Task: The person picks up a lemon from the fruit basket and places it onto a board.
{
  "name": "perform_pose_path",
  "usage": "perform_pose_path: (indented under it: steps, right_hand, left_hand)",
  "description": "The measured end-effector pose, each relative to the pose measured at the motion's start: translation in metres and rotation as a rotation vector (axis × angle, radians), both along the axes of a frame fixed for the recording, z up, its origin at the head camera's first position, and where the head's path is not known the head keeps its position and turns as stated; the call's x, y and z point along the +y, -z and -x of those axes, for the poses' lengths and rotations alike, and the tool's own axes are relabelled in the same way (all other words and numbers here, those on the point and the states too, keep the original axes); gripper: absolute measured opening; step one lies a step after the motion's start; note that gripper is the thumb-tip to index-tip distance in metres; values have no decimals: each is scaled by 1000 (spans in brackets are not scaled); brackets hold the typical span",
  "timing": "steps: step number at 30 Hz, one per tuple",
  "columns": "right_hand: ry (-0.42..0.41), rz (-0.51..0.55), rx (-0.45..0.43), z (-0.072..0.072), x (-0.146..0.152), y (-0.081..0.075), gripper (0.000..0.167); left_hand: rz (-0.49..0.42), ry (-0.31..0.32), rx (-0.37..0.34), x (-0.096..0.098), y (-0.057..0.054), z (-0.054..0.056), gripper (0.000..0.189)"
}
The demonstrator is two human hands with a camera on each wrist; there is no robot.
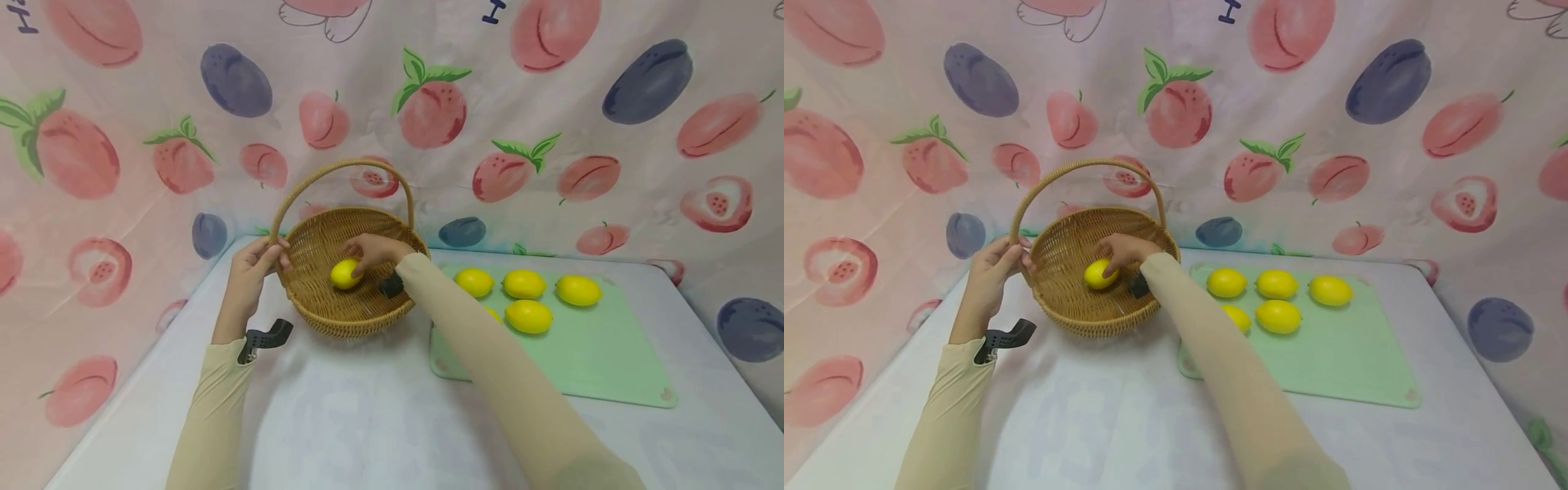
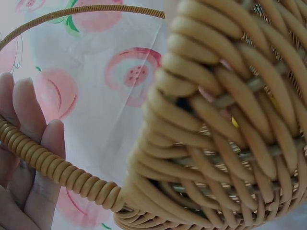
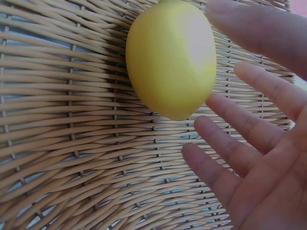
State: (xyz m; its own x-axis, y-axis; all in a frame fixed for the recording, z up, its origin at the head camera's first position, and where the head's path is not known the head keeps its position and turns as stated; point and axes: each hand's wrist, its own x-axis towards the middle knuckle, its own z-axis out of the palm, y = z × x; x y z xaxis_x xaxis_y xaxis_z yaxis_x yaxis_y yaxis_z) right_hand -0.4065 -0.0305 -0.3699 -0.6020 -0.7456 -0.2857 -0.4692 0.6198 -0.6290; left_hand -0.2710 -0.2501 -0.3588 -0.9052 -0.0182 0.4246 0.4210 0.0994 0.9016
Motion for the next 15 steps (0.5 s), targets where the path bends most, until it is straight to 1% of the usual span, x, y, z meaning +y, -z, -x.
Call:
perform_pose_path:
  steps: [4,7,10,15]
  right_hand:
    - [-11,-34,8,0,0,1,64]
    - [-15,-39,4,-1,0,1,63]
    - [-15,-45,14,-2,1,0,59]
    - [-9,-46,3,-3,2,0,48]
  left_hand:
    - [5,0,1,1,0,-1,16]
    - [17,-4,1,1,0,-1,15]
    - [22,-1,2,1,-1,-1,15]
    - [24,6,6,1,-1,-1,15]
